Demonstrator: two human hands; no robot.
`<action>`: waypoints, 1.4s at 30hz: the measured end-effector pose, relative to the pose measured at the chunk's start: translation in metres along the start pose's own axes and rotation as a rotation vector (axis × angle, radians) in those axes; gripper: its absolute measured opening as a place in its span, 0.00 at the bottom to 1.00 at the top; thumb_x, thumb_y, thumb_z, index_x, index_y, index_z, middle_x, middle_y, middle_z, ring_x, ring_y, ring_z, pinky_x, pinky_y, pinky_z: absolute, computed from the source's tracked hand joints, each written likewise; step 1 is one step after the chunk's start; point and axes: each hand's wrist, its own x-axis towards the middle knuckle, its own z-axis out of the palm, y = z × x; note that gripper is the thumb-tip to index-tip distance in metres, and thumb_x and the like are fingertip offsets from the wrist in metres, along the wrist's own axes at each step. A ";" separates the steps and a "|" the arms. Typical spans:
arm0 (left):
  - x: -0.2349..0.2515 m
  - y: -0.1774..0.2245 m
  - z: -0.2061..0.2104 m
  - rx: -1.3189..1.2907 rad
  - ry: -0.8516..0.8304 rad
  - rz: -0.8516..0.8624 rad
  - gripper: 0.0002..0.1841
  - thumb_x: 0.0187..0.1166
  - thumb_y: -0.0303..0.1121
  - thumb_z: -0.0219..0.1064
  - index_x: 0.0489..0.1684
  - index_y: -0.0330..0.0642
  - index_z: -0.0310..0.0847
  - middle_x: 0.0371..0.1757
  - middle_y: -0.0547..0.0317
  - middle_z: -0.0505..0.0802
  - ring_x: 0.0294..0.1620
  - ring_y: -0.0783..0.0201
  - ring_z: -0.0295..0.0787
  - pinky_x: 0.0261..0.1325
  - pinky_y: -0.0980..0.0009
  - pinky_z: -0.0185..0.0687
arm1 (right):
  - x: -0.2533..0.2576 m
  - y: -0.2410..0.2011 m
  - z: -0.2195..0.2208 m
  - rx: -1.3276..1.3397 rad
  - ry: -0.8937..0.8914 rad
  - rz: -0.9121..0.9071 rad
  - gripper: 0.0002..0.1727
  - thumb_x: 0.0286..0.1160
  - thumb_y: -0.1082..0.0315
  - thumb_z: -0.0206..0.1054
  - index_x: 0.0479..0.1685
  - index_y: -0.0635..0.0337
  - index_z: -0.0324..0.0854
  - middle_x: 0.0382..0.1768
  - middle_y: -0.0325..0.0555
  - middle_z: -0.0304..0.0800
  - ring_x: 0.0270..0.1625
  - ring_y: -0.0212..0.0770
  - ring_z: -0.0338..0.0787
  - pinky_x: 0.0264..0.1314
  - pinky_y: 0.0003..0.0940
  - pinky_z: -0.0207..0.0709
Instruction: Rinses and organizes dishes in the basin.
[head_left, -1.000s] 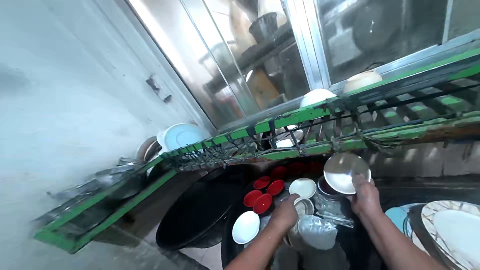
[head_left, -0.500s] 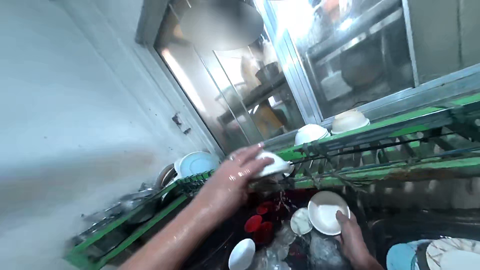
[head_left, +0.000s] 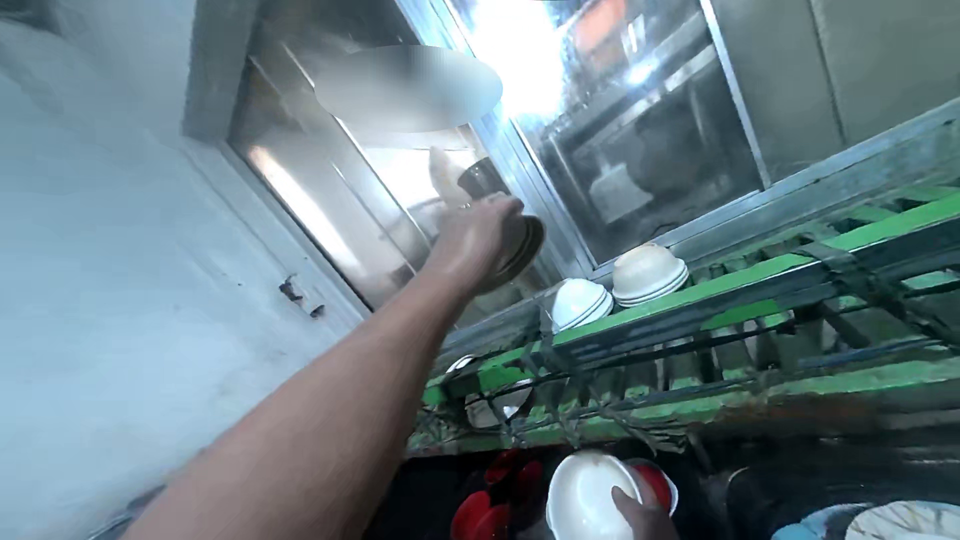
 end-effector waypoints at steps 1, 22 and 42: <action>0.005 0.001 0.018 0.022 -0.037 0.020 0.21 0.84 0.20 0.56 0.74 0.41 0.79 0.77 0.38 0.82 0.77 0.35 0.78 0.74 0.35 0.72 | 0.001 -0.002 0.000 -0.003 -0.014 0.009 0.31 0.87 0.69 0.56 0.88 0.66 0.59 0.80 0.68 0.70 0.79 0.54 0.76 0.81 0.49 0.70; 0.018 0.016 0.079 -0.391 -0.278 -0.135 0.28 0.88 0.32 0.63 0.89 0.49 0.65 0.82 0.38 0.77 0.80 0.39 0.75 0.78 0.38 0.67 | -0.002 -0.009 -0.001 0.018 -0.007 0.114 0.30 0.89 0.65 0.57 0.88 0.66 0.59 0.75 0.67 0.76 0.74 0.51 0.81 0.78 0.48 0.73; -0.288 0.075 0.110 -1.049 -0.527 -0.776 0.44 0.64 0.19 0.70 0.89 0.44 0.60 0.77 0.44 0.81 0.74 0.54 0.82 0.74 0.53 0.80 | -0.013 -0.006 0.003 0.204 -0.341 0.241 0.26 0.89 0.67 0.54 0.84 0.60 0.61 0.55 0.54 0.90 0.52 0.43 0.93 0.57 0.43 0.88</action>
